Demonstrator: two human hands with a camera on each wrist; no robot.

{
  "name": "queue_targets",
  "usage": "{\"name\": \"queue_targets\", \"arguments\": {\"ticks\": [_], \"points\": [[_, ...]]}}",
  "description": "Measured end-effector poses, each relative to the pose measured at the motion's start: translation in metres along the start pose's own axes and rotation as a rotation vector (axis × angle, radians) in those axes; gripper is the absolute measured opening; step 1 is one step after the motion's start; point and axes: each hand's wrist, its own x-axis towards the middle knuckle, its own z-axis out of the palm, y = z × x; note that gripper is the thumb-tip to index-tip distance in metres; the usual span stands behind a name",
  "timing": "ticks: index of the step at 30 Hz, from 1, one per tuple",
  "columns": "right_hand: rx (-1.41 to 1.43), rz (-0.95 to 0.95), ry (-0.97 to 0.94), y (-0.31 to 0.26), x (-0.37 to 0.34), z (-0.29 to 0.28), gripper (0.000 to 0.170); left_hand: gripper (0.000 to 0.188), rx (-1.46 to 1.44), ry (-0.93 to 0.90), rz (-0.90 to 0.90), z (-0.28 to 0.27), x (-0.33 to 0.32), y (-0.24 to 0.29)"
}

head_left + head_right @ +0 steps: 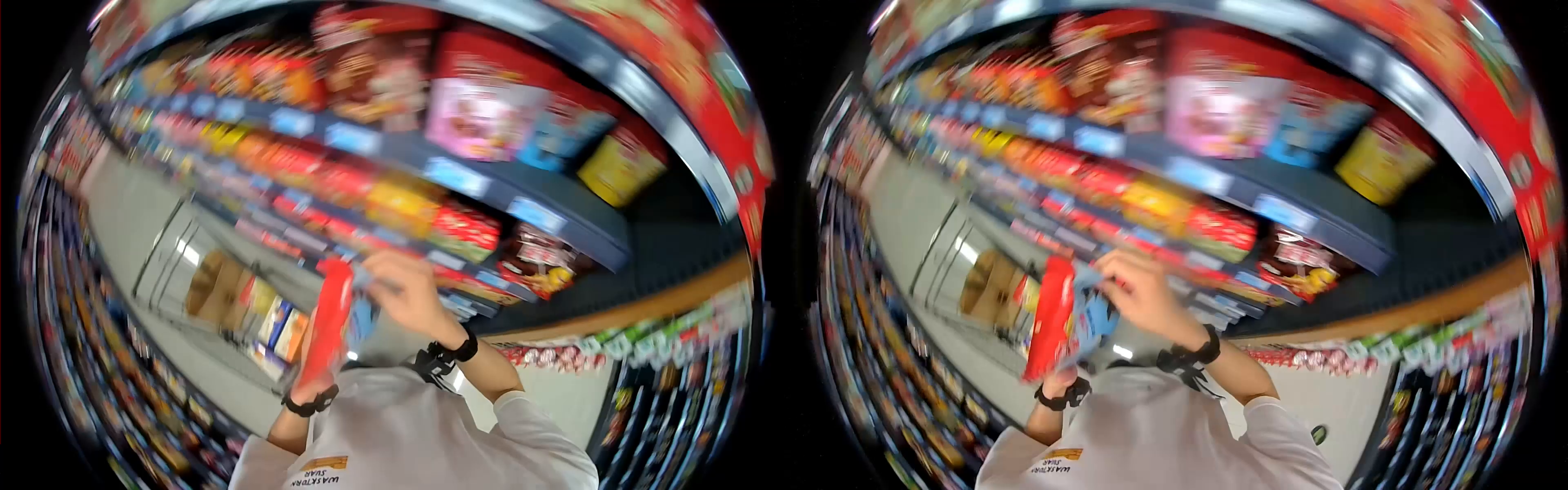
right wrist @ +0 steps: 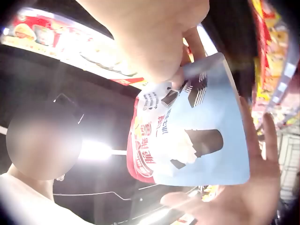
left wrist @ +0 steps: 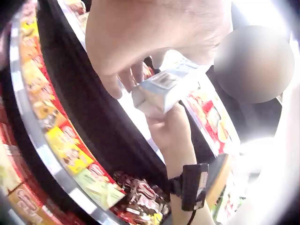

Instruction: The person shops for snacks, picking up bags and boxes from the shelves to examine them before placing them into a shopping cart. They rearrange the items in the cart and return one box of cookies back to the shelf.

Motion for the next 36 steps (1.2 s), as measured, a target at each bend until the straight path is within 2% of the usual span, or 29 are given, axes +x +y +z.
{"name": "queue_targets", "arguments": {"ticks": [2, 6, 9, 10, 14, 17, 18, 21, 22, 25, 26, 30, 33, 35, 36], "points": [[0.036, 0.098, -0.093, 0.015, 0.012, 0.054, 0.016, 0.084, -0.194, 0.14, -0.094, -0.026, -0.036, 0.02], [0.174, 0.209, -0.365, 0.047, 0.023, 0.165, 0.012, 0.063, 0.001, 0.445, -0.468, -0.079, -0.056, 0.02], [0.098, 0.269, -0.616, 0.067, 0.017, 0.241, 0.014, 0.048, 0.031, 0.68, -0.505, -0.114, -0.076, -0.018], [0.054, 0.263, -0.759, 0.079, 0.014, 0.26, 0.026, 0.047, 0.074, 0.674, -0.512, -0.123, -0.09, -0.036], [0.274, 0.519, -0.91, 0.102, 0.001, 0.324, 0.041, 0.048, 0.016, 0.668, -0.564, -0.145, -0.139, -0.096], [0.222, 0.5, -1.108, 0.107, 0.014, 0.357, 0.043, 0.046, 0.009, 0.639, -0.59, -0.153, -0.154, -0.132], [0.269, 0.541, -1.111, 0.118, 0.012, 0.366, 0.04, 0.045, 0.022, 0.626, -0.595, -0.156, -0.156, -0.145], [0.127, 0.439, -1.313, 0.158, 0.015, 0.395, 0.03, 0.043, -0.01, 0.626, -0.657, -0.162, -0.156, -0.179], [0.152, 0.381, -1.258, 0.164, 0.014, 0.406, 0.022, 0.041, 0.012, 0.642, -0.653, -0.164, -0.155, -0.189], [0.145, -0.134, -1.257, 0.195, 0.016, 0.436, 0.026, 0.039, 0.015, 0.706, -0.756, -0.161, -0.154, -0.215], [0.094, -0.097, -1.366, 0.21, 0.014, 0.445, 0.025, 0.039, 0.055, 0.714, -0.761, -0.158, -0.156, -0.226], [0.16, -0.008, -1.323, 0.252, 0.007, 0.483, 0.023, 0.04, 0.237, 0.956, -0.943, -0.147, -0.144, -0.232], [0.153, -0.021, -1.29, 0.286, -0.008, 0.522, 0.024, 0.036, 0.179, 1.067, -1.099, -0.124, -0.166, -0.243], [0.172, -0.071, -1.228, 0.304, -0.016, 0.56, 0.024, 0.032, 0.15, 1.069, -1.15, -0.11, -0.184, -0.243], [0.09, -0.004, -1.342, 0.305, -0.013, 0.576, 0.026, 0.031, 0.101, 1.067, -1.184, -0.101, -0.194, -0.245]]}}
